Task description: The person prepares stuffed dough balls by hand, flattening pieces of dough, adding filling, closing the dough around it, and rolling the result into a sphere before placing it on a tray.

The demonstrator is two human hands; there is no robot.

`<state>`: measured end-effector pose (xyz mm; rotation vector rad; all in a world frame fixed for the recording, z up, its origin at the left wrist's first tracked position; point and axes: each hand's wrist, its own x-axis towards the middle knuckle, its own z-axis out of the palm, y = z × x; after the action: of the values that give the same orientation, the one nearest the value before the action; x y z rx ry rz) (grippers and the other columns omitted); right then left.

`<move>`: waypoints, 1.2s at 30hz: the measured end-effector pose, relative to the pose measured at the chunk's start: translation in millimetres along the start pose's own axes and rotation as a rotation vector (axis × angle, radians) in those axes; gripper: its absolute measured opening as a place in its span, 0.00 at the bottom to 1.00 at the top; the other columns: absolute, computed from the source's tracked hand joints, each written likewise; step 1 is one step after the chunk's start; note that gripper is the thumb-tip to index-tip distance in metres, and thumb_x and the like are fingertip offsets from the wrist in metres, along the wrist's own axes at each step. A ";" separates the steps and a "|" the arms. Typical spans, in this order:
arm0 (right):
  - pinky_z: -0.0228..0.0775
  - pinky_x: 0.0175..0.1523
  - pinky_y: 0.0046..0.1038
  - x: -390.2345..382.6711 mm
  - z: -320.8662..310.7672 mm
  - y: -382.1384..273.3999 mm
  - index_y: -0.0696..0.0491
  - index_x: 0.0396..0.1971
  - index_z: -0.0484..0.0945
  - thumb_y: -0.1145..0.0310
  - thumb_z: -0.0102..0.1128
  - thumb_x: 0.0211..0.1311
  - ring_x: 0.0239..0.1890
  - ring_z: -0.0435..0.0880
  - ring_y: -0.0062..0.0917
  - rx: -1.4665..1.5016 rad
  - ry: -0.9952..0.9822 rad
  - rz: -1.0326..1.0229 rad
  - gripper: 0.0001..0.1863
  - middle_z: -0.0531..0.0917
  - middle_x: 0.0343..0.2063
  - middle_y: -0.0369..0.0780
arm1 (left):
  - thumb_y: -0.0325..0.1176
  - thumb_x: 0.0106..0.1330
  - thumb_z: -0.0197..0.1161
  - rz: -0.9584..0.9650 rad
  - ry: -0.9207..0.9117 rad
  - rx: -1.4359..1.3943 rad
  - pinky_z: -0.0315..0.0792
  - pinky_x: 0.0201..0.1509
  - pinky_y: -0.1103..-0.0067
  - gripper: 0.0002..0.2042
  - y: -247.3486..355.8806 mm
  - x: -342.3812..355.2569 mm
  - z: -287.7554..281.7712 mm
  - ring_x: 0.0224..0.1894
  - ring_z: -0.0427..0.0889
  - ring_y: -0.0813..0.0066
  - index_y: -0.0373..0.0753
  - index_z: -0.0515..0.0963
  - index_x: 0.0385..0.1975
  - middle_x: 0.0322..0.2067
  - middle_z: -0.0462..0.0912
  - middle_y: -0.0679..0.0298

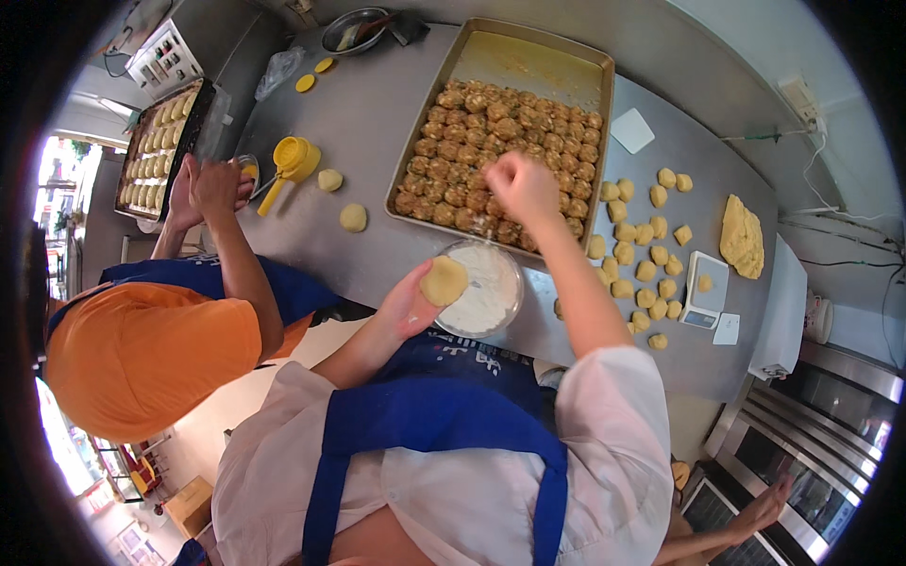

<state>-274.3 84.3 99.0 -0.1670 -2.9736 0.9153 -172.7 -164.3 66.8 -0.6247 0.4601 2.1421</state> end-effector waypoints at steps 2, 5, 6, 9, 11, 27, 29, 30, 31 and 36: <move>0.66 0.58 0.42 52.0 34.9 53.2 0.54 0.43 0.81 0.49 0.58 0.63 0.57 0.72 0.42 -0.291 0.290 0.018 0.22 0.77 0.52 0.49 | 0.38 0.75 0.50 -0.044 0.061 0.127 0.69 0.65 0.65 0.19 22.7 -5.6 -15.9 0.61 0.74 0.61 0.34 0.68 0.60 0.57 0.75 0.54; 0.55 0.66 0.48 89.7 73.4 58.9 0.58 0.47 0.76 0.51 0.58 0.63 0.65 0.61 0.46 -0.449 0.394 0.099 0.25 0.66 0.62 0.51 | 0.33 0.73 0.54 -0.053 0.118 0.237 0.75 0.59 0.67 0.16 50.2 -23.2 -50.8 0.56 0.78 0.59 0.35 0.70 0.57 0.53 0.78 0.54; 0.52 0.67 0.49 92.5 87.1 54.6 0.59 0.48 0.74 0.51 0.59 0.62 0.66 0.59 0.46 -0.461 0.396 0.125 0.26 0.64 0.63 0.51 | 0.32 0.72 0.55 -0.051 0.140 0.240 0.75 0.58 0.67 0.15 56.2 -30.1 -64.7 0.54 0.80 0.60 0.35 0.71 0.56 0.51 0.79 0.55; 0.55 0.65 0.45 85.6 106.9 26.7 0.57 0.50 0.73 0.53 0.63 0.59 0.62 0.65 0.43 -0.424 0.515 0.044 0.26 0.70 0.57 0.49 | 0.31 0.71 0.58 0.004 0.183 0.175 0.77 0.55 0.68 0.13 59.1 -42.4 -68.4 0.49 0.83 0.65 0.35 0.74 0.51 0.45 0.82 0.58; 0.56 0.63 0.44 88.3 97.9 34.7 0.55 0.50 0.73 0.55 0.64 0.58 0.58 0.69 0.40 -0.381 0.425 0.055 0.25 0.74 0.53 0.46 | 0.31 0.69 0.61 -0.030 0.184 0.144 0.78 0.54 0.71 0.12 55.2 -41.0 -64.6 0.48 0.83 0.68 0.37 0.76 0.50 0.45 0.83 0.61; 0.70 0.53 0.37 -79.6 16.2 1.5 0.55 0.44 0.76 0.57 0.73 0.44 0.47 0.78 0.39 0.236 0.090 -0.496 0.28 0.79 0.43 0.44 | 0.39 0.73 0.56 0.035 -0.080 0.337 0.76 0.56 0.73 0.15 9.9 68.8 14.7 0.51 0.80 0.72 0.40 0.74 0.54 0.49 0.81 0.64; 0.65 0.60 0.41 -96.9 13.9 7.1 0.55 0.53 0.70 0.55 0.76 0.40 0.58 0.71 0.44 0.284 0.200 -0.452 0.39 0.72 0.54 0.48 | 0.40 0.73 0.56 -0.037 -0.122 0.416 0.77 0.52 0.75 0.14 -3.9 71.1 24.3 0.47 0.80 0.75 0.40 0.74 0.52 0.46 0.80 0.65; 0.65 0.62 0.41 -103.6 13.2 4.8 0.56 0.56 0.68 0.55 0.77 0.38 0.60 0.68 0.45 0.343 0.179 -0.403 0.43 0.71 0.55 0.50 | 0.40 0.73 0.56 -0.058 -0.144 0.434 0.77 0.50 0.77 0.14 -6.1 65.5 27.4 0.45 0.80 0.76 0.41 0.74 0.52 0.45 0.80 0.66; 0.65 0.62 0.40 -106.5 19.7 8.0 0.56 0.55 0.69 0.58 0.77 0.38 0.59 0.70 0.46 0.447 0.074 -0.344 0.42 0.73 0.54 0.49 | 0.41 0.73 0.56 -0.074 -0.163 0.441 0.77 0.49 0.78 0.14 -6.5 58.1 31.1 0.43 0.80 0.78 0.41 0.75 0.51 0.43 0.80 0.67; 0.68 0.59 0.38 -100.9 59.3 -23.5 0.59 0.44 0.79 0.48 0.68 0.52 0.53 0.78 0.39 0.780 0.250 -0.177 0.30 0.80 0.49 0.47 | 0.44 0.72 0.57 -0.006 -0.199 0.234 0.78 0.50 0.78 0.14 6.6 32.8 54.7 0.45 0.79 0.80 0.44 0.76 0.49 0.44 0.79 0.71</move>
<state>-179.6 20.8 63.9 0.0063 -2.1659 1.7646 -210.2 -119.2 92.7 -0.2785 0.5867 2.0798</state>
